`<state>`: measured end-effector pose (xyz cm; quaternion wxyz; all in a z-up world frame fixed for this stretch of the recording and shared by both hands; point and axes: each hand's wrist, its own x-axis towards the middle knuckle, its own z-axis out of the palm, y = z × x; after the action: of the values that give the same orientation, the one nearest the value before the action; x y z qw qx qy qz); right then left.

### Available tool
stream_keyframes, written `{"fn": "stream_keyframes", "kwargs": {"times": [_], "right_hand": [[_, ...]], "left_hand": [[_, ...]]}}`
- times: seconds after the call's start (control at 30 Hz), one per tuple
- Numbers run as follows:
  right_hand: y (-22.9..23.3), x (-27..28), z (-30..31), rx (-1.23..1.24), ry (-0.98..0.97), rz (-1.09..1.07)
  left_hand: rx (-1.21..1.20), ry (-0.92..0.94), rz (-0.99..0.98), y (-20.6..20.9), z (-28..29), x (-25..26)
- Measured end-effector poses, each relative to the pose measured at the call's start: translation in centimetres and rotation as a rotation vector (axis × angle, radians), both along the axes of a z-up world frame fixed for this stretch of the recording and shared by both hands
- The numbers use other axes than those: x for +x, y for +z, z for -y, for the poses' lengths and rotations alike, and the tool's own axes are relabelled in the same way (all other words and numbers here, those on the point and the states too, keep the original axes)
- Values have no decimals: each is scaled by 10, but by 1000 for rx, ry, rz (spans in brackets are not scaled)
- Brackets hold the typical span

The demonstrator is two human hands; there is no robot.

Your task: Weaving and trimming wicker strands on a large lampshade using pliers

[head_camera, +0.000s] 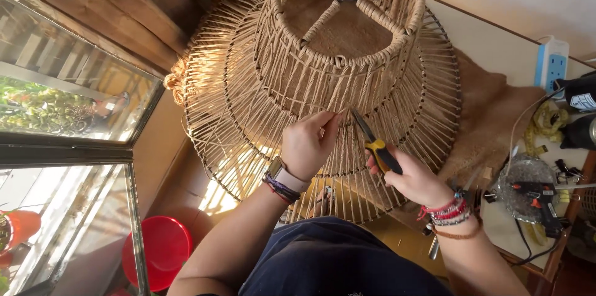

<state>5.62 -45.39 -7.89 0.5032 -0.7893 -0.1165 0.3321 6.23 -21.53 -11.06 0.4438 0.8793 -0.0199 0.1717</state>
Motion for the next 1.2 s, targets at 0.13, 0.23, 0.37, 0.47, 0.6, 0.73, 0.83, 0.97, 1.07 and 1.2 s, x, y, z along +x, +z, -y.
{"fn": "stream_keyframes", "kwargs": {"times": [0.13, 0.23, 0.37, 0.47, 0.6, 0.73, 0.83, 0.97, 1.07, 1.2], "right_hand": [[17, 14, -11, 60, 41, -53], [19, 19, -12, 80, 65, -11], [17, 18, -12, 91, 62, -5], [16, 16, -15, 113, 44, -28], [17, 12, -19, 167, 36, -47], [10, 11, -21, 164, 45, -1], [4, 9, -21, 201, -8, -93], [10, 3, -28, 293, -60, -157], [-6, 3, -26, 269, -72, -100], [-49, -6, -6, -261, -106, 521]], "left_hand": [[8, -1, -5, 10, -4, 0], [72, -8, -27, 16, -7, 2], [162, -19, -78, 22, -6, 5], [170, -19, -98, 23, -5, 7], [234, -2, -156, 15, -3, 8], [278, -11, -196, 16, -3, 14], [299, -15, -275, 23, -5, 15], [261, -15, -321, 28, -4, 14], [252, -13, -344, 25, -4, 15], [192, -17, -147, 25, -6, 11]]}}
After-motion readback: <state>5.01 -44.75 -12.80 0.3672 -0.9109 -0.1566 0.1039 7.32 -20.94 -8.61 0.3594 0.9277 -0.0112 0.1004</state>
